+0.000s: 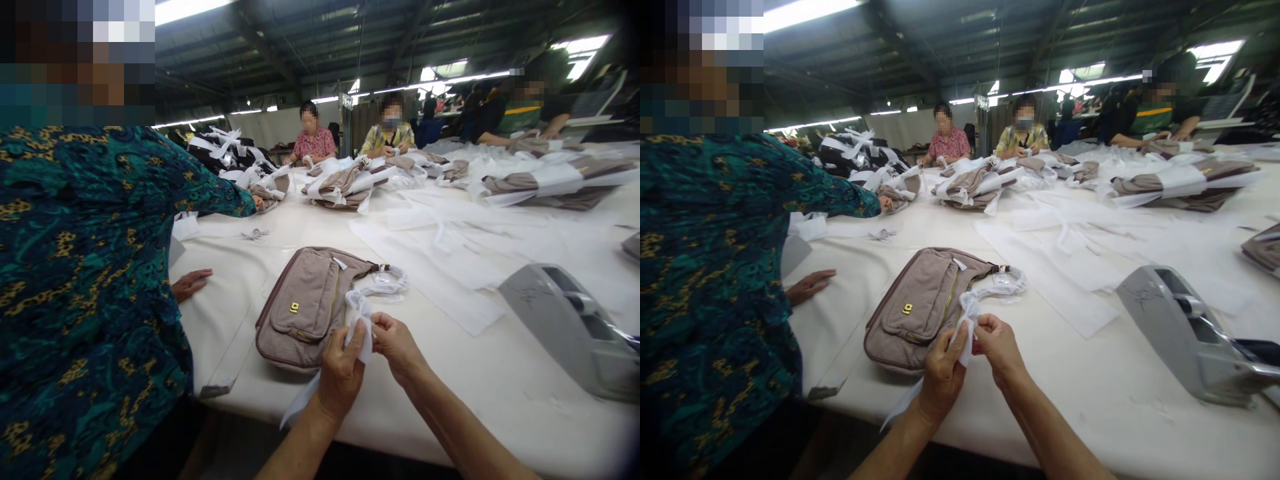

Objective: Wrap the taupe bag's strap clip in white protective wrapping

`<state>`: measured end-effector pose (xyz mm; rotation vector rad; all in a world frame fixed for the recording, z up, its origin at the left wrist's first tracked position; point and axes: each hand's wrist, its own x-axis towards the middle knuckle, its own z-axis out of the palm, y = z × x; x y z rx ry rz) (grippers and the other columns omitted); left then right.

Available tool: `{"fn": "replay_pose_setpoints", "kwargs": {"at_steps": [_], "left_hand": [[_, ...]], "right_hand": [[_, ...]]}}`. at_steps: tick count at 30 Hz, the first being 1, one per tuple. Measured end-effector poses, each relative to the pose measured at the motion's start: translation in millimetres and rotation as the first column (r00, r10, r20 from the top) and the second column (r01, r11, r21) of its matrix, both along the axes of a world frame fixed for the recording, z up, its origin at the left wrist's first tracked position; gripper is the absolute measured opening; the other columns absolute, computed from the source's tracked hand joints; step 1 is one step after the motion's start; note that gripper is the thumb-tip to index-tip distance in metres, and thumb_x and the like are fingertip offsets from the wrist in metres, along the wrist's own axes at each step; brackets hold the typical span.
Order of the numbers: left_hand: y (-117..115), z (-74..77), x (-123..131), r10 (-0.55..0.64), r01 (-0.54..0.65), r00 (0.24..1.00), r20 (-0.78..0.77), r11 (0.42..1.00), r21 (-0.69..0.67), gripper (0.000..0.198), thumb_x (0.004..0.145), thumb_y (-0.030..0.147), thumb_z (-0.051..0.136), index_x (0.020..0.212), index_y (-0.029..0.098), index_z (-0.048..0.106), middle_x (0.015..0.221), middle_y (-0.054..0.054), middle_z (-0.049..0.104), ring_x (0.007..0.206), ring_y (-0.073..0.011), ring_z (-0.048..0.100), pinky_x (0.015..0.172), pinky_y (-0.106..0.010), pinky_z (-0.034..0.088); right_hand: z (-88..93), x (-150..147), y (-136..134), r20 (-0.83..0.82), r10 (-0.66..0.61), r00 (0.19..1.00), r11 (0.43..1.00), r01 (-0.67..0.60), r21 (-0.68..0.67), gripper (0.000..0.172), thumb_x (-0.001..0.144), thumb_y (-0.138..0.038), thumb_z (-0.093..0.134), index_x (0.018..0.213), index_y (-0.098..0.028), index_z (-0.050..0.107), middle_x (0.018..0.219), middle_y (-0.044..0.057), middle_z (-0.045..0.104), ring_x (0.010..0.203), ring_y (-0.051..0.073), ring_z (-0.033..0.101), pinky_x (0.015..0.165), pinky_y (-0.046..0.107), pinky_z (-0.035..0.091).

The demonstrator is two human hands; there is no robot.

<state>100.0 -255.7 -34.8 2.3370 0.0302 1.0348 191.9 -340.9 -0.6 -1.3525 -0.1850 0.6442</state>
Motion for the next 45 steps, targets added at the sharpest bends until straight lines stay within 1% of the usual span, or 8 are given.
{"fn": "replay_pose_setpoints", "kwargs": {"at_steps": [7,16,19,22,29,35,39,45], "left_hand": [[6.9,4.8,-0.2,0.0,0.018,0.998,0.067,0.967,-0.256,0.036,0.089,0.018,0.04,0.124,0.018,0.048,0.102,-0.01,0.059,0.094,-0.0171,0.056,0.083,-0.03,0.047],[4.1,9.8,2.0,0.0,0.016,0.998,0.055,0.954,-0.298,0.032,0.089,0.02,0.043,0.12,0.017,0.051,0.099,-0.01,0.062,0.092,-0.0168,0.058,0.084,-0.029,0.048],[4.8,9.4,2.1,0.018,-0.004,0.999,0.042,0.95,-0.313,0.03,0.089,0.021,0.043,0.117,0.017,0.053,0.1,-0.01,0.061,0.095,-0.0173,0.058,0.085,-0.029,0.047],[5.9,8.5,2.0,0.017,-0.006,0.999,0.032,0.949,-0.316,0.029,0.089,0.021,0.043,0.115,0.016,0.054,0.102,-0.01,0.06,0.097,-0.0177,0.057,0.087,-0.03,0.047],[3.7,9.4,3.1,-0.046,0.06,0.997,0.055,0.949,-0.308,0.033,0.089,0.018,0.043,0.12,0.019,0.052,0.1,-0.009,0.06,0.093,-0.0162,0.058,0.084,-0.029,0.048],[4.3,8.4,2.4,-0.086,0.107,0.991,0.099,0.968,-0.228,0.043,0.088,0.014,0.043,0.131,0.02,0.041,0.101,-0.009,0.059,0.092,-0.0157,0.057,0.082,-0.028,0.048],[4.9,3.4,1.6,-0.053,0.07,0.993,0.104,0.985,-0.161,0.047,0.088,0.011,0.04,0.134,0.019,0.036,0.104,-0.011,0.056,0.095,-0.0169,0.056,0.084,-0.03,0.048],[4.3,1.1,0.3,-0.079,0.087,0.994,0.073,0.99,-0.113,0.047,0.087,0.01,0.036,0.133,0.021,0.039,0.101,-0.01,0.052,0.093,-0.0176,0.054,0.081,-0.032,0.049]], "right_hand": [[6.0,-8.4,-1.0,0.05,0.035,0.998,0.995,-0.04,0.09,0.034,0.071,-0.047,0.066,0.075,-0.019,0.048,0.058,-0.003,0.056,0.054,0.011,0.052,0.057,0.025,0.043],[6.8,-4.9,-4.1,0.093,0.075,0.993,0.991,-0.084,0.104,0.039,0.06,-0.043,0.076,0.075,-0.019,0.049,0.062,-0.004,0.056,0.055,0.011,0.051,0.056,0.025,0.042],[6.9,-4.3,-3.6,0.067,0.087,0.994,0.991,-0.093,0.099,0.036,0.067,-0.047,0.069,0.077,-0.018,0.05,0.06,-0.003,0.055,0.055,0.012,0.051,0.058,0.026,0.044],[8.4,-3.7,-3.5,0.035,0.104,0.994,0.991,-0.106,0.085,0.035,0.072,-0.049,0.064,0.076,-0.018,0.05,0.058,-0.003,0.055,0.054,0.011,0.05,0.058,0.026,0.044],[8.3,-2.4,-6.8,0.045,0.117,0.992,0.991,-0.12,0.055,0.036,0.065,-0.041,0.072,0.074,-0.018,0.046,0.057,-0.004,0.054,0.052,0.01,0.049,0.054,0.025,0.043],[4.4,-4.0,-4.4,0.137,0.078,0.988,0.995,-0.086,0.054,0.034,0.063,-0.035,0.072,0.07,-0.02,0.043,0.057,-0.005,0.052,0.051,0.01,0.047,0.049,0.024,0.04],[-1.3,-3.2,1.7,0.171,0.046,0.984,0.997,-0.055,0.048,0.034,0.062,-0.027,0.072,0.067,-0.021,0.039,0.052,-0.008,0.047,0.046,0.009,0.043,0.045,0.022,0.036],[-0.9,6.3,-1.4,0.027,0.197,0.98,0.973,-0.199,0.113,0.029,0.063,-0.029,0.071,0.071,-0.018,0.045,0.059,-0.005,0.052,0.049,0.008,0.045,0.048,0.022,0.039]]}}
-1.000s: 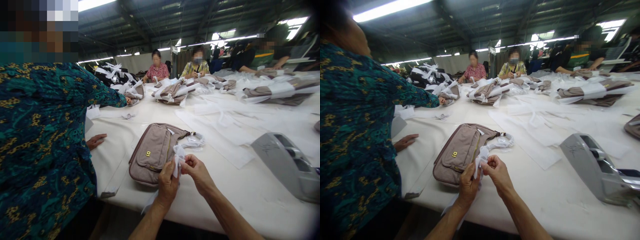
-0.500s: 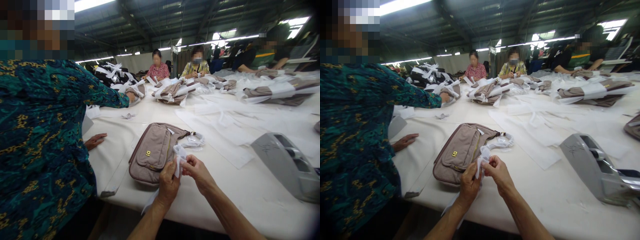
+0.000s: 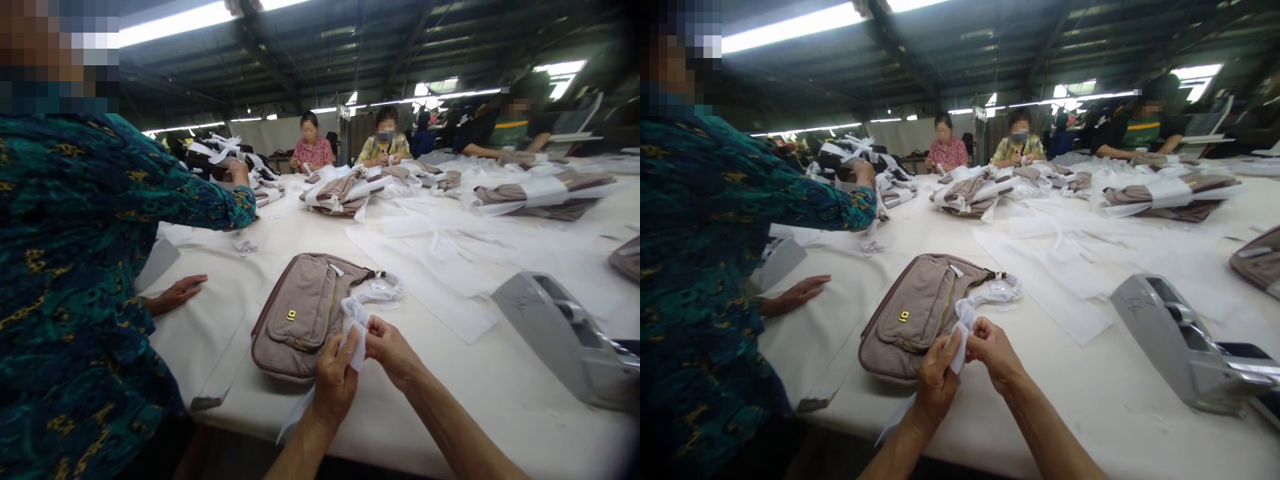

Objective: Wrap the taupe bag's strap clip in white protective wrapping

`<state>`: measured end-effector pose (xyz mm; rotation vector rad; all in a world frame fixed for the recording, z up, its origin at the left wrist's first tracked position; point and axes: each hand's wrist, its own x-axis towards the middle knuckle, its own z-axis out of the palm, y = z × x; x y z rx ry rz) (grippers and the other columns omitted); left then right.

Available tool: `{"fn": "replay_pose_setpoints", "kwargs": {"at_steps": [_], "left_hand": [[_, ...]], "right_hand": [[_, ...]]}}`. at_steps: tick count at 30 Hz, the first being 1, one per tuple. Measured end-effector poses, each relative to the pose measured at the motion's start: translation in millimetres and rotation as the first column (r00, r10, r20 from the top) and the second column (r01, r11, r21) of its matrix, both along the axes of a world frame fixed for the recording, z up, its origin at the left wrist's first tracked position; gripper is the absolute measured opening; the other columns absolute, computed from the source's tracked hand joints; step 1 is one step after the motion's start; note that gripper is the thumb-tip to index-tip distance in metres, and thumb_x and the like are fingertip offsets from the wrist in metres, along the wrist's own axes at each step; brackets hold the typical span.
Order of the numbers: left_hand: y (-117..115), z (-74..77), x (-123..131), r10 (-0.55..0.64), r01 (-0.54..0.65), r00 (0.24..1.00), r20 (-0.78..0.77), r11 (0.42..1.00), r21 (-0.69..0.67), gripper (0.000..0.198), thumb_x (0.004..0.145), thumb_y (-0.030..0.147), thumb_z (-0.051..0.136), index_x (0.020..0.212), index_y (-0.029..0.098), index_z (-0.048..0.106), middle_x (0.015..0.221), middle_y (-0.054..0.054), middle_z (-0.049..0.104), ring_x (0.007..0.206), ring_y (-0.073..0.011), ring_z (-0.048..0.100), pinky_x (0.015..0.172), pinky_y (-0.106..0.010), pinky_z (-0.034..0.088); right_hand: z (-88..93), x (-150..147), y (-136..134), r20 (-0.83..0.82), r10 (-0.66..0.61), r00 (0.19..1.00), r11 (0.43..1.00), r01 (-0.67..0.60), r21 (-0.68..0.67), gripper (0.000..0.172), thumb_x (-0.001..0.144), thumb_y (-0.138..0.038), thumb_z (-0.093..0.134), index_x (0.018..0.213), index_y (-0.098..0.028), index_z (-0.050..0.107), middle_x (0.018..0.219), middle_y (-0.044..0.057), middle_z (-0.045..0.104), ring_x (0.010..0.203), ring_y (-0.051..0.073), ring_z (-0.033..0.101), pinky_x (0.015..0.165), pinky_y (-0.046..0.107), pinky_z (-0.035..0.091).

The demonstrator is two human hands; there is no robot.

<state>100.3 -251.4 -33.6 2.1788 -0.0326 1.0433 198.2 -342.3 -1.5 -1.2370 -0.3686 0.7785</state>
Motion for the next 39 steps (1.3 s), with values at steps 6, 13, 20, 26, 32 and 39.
{"fn": "replay_pose_setpoints", "kwargs": {"at_steps": [6,13,20,26,32,39], "left_hand": [[1.7,-3.8,0.3,0.004,-0.003,1.0,-0.029,1.0,0.025,0.048,0.086,0.009,0.036,0.133,0.022,0.038,0.105,-0.011,0.05,0.097,-0.0181,0.052,0.084,-0.032,0.048],[2.0,0.4,-0.9,0.064,-0.064,0.998,-0.001,0.994,0.087,0.049,0.086,0.009,0.039,0.133,0.022,0.038,0.108,-0.01,0.05,0.099,-0.018,0.053,0.086,-0.03,0.047],[2.1,0.0,4.3,0.133,-0.13,0.991,-0.008,0.981,0.147,0.047,0.087,0.012,0.041,0.132,0.022,0.038,0.104,-0.01,0.051,0.096,-0.0181,0.053,0.084,-0.032,0.048],[0.2,1.7,4.8,0.147,-0.139,0.989,-0.033,0.975,0.171,0.047,0.083,0.012,0.039,0.131,0.018,0.041,0.106,-0.012,0.049,0.098,-0.0198,0.052,0.086,-0.034,0.047],[2.0,5.5,0.9,0.133,-0.126,0.988,-0.078,0.988,0.087,0.047,0.082,0.022,0.04,0.127,0.012,0.045,0.11,-0.013,0.048,0.102,-0.0219,0.051,0.089,-0.035,0.045],[7.5,10.5,7.2,0.144,-0.184,0.978,-0.152,0.938,-0.292,0.042,0.083,0.033,0.051,0.123,0.019,0.047,0.103,-0.006,0.061,0.092,-0.0176,0.059,0.083,-0.03,0.047]], "right_hand": [[4.8,7.6,-8.8,-0.073,0.08,0.994,0.996,-0.077,0.052,0.03,0.06,-0.029,0.075,0.072,-0.016,0.05,0.067,-0.001,0.056,0.057,0.011,0.052,0.056,0.027,0.046],[7.6,0.8,2.7,0.05,-0.078,0.996,0.997,0.076,0.03,0.033,0.058,-0.032,0.077,0.069,-0.018,0.049,0.051,-0.006,0.052,0.044,0.008,0.047,0.045,0.021,0.042],[12.9,2.7,-9.6,0.011,-0.005,1.0,0.999,0.004,0.047,0.028,0.067,-0.037,0.07,0.08,-0.016,0.055,0.069,-0.001,0.057,0.06,0.012,0.054,0.058,0.028,0.049],[12.4,-2.2,-11.3,0.051,-0.028,0.998,0.996,0.023,0.088,0.033,0.061,-0.03,0.077,0.084,-0.017,0.056,0.075,-0.001,0.059,0.065,0.011,0.053,0.057,0.022,0.047],[0.4,-3.6,-2.3,0.046,-0.107,0.993,0.987,0.101,0.129,0.034,0.06,-0.031,0.076,0.083,-0.019,0.053,0.074,-0.003,0.058,0.063,0.011,0.052,0.054,0.022,0.045],[1.1,-3.8,6.6,0.055,-0.157,0.986,0.977,0.147,0.153,0.038,0.059,-0.029,0.074,0.085,-0.021,0.047,0.066,-0.007,0.053,0.057,0.01,0.051,0.051,0.024,0.047]]}}
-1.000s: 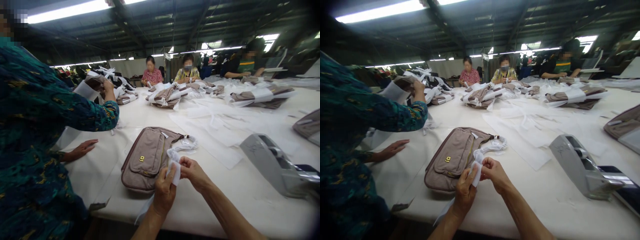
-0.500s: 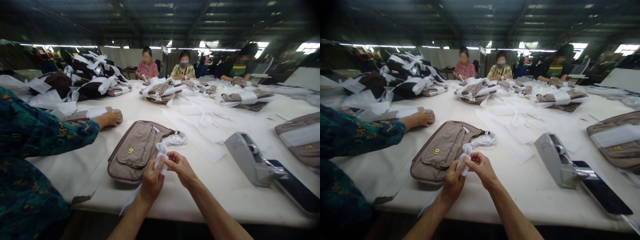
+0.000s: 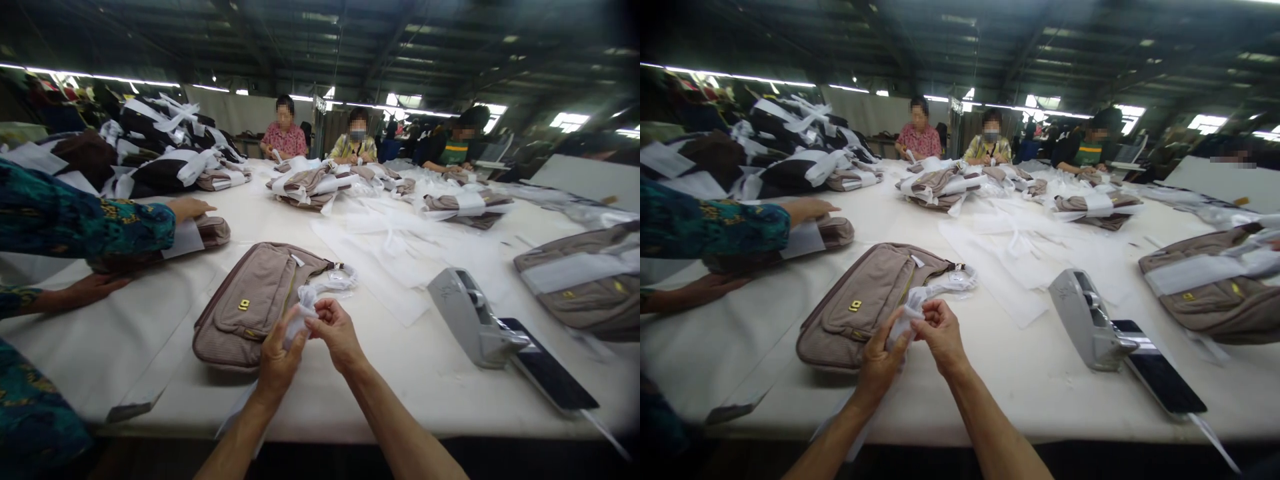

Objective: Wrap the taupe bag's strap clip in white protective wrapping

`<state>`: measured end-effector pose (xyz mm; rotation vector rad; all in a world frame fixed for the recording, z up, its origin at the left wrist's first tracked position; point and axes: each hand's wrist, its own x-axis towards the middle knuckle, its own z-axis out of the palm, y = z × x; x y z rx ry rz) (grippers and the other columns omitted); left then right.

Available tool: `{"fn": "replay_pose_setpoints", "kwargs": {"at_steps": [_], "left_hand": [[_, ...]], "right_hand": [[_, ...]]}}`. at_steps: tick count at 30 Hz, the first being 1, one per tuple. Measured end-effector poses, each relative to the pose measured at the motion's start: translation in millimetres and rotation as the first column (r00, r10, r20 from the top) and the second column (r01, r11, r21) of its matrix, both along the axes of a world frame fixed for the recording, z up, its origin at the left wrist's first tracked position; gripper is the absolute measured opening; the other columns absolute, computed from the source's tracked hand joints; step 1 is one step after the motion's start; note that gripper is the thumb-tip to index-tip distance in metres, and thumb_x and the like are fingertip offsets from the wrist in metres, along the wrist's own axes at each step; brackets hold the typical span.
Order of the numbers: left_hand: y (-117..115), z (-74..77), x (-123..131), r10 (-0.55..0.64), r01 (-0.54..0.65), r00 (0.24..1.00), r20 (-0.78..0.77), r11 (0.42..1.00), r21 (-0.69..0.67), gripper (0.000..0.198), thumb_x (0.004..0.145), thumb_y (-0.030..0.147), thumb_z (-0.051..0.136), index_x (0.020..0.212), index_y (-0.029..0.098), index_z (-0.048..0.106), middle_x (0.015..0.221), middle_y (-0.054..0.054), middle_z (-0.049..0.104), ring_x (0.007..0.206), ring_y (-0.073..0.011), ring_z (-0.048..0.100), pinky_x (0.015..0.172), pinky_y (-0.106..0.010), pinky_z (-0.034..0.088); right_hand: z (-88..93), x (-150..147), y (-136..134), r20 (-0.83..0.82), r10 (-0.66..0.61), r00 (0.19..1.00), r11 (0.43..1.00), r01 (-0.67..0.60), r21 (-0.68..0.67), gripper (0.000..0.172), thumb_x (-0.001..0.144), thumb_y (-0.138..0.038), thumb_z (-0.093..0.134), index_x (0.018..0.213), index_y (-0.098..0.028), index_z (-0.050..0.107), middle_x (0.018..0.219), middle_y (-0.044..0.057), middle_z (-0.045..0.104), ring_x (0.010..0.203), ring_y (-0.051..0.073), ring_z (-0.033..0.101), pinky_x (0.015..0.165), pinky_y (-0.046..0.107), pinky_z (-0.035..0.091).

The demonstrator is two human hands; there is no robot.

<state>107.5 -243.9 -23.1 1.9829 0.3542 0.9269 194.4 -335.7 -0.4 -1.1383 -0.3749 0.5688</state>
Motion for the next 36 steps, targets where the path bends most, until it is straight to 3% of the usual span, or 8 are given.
{"fn": "replay_pose_setpoints", "kwargs": {"at_steps": [3,6,10,16,21,27,32,36], "left_hand": [[4.0,1.6,2.2,0.007,-0.033,0.987,-0.163,0.987,-0.156,0.056,0.077,0.04,0.057,0.125,0.015,0.043,0.097,-0.008,0.064,0.083,-0.02,0.062,0.077,-0.032,0.049],[8.3,4.3,2.8,-0.109,0.053,0.967,-0.228,0.969,-0.24,0.048,0.074,0.043,0.058,0.112,0.014,0.053,0.093,-0.008,0.064,0.084,-0.0218,0.061,0.077,-0.033,0.049],[7.7,9.2,3.3,-0.189,0.111,0.962,-0.198,0.931,-0.346,0.042,0.076,0.042,0.056,0.108,0.014,0.053,0.087,-0.006,0.063,0.073,-0.0174,0.06,0.067,-0.028,0.049],[-10.7,20.4,12.2,-0.105,0.052,0.989,-0.101,0.904,-0.424,0.033,0.075,0.043,0.057,0.093,0.015,0.053,0.071,-0.001,0.058,0.057,-0.0107,0.054,0.054,-0.02,0.044],[-18.8,19.2,21.4,-0.154,0.093,0.986,-0.057,0.813,-0.575,0.042,0.072,0.045,0.061,0.1,0.015,0.052,0.068,0.0,0.058,0.05,-0.0087,0.052,0.05,-0.019,0.044],[-17.7,6.9,23.0,-0.185,0.107,0.979,-0.083,0.82,-0.563,0.036,0.076,0.046,0.058,0.096,0.017,0.05,0.069,0.002,0.055,0.051,-0.0081,0.051,0.049,-0.018,0.043],[-18.3,8.3,23.0,-0.216,0.138,0.974,-0.074,0.814,-0.564,0.036,0.079,0.048,0.053,0.098,0.017,0.049,0.068,0.002,0.054,0.05,-0.0075,0.049,0.05,-0.018,0.043],[-20.2,11.1,24.6,-0.171,0.096,0.979,-0.113,0.868,-0.487,0.035,0.078,0.047,0.054,0.093,0.016,0.05,0.07,0.001,0.056,0.052,-0.009,0.052,0.051,-0.019,0.044]], "right_hand": [[2.4,0.9,1.1,0.012,-0.002,1.0,1.0,0.003,-0.017,0.038,0.059,-0.026,0.074,0.085,-0.021,0.047,0.064,-0.007,0.053,0.055,0.009,0.051,0.05,0.022,0.046],[4.9,3.6,0.7,0.022,0.01,1.0,1.0,-0.009,-0.028,0.039,0.058,-0.027,0.075,0.084,-0.021,0.047,0.063,-0.007,0.054,0.053,0.009,0.051,0.049,0.023,0.045],[10.0,10.1,0.7,0.032,0.072,0.997,0.997,-0.071,-0.02,0.038,0.057,-0.03,0.076,0.084,-0.021,0.051,0.061,-0.006,0.056,0.051,0.01,0.051,0.05,0.024,0.043],[15.7,23.9,-0.1,-0.018,0.145,0.989,0.988,-0.144,0.054,0.031,0.057,-0.031,0.079,0.077,-0.017,0.06,0.058,-0.005,0.055,0.053,0.008,0.046,0.054,0.021,0.037],[12.5,31.5,-4.1,-0.081,0.107,0.991,0.991,-0.1,0.089,0.033,0.053,-0.031,0.081,0.075,-0.017,0.061,0.061,-0.005,0.056,0.055,0.008,0.047,0.056,0.021,0.036],[4.9,32.2,-4.3,-0.152,0.103,0.983,0.993,-0.092,0.079,0.039,0.051,-0.034,0.082,0.078,-0.017,0.06,0.063,-0.003,0.058,0.056,0.009,0.049,0.056,0.023,0.037],[6.1,31.5,-3.8,-0.163,0.088,0.983,0.994,-0.076,0.078,0.041,0.049,-0.036,0.082,0.078,-0.018,0.06,0.061,-0.004,0.056,0.054,0.009,0.048,0.054,0.023,0.036],[5.3,31.5,-7.6,-0.129,0.077,0.989,0.996,-0.07,0.061,0.041,0.05,-0.038,0.081,0.08,-0.018,0.06,0.059,-0.005,0.054,0.053,0.009,0.046,0.054,0.023,0.036]]}}
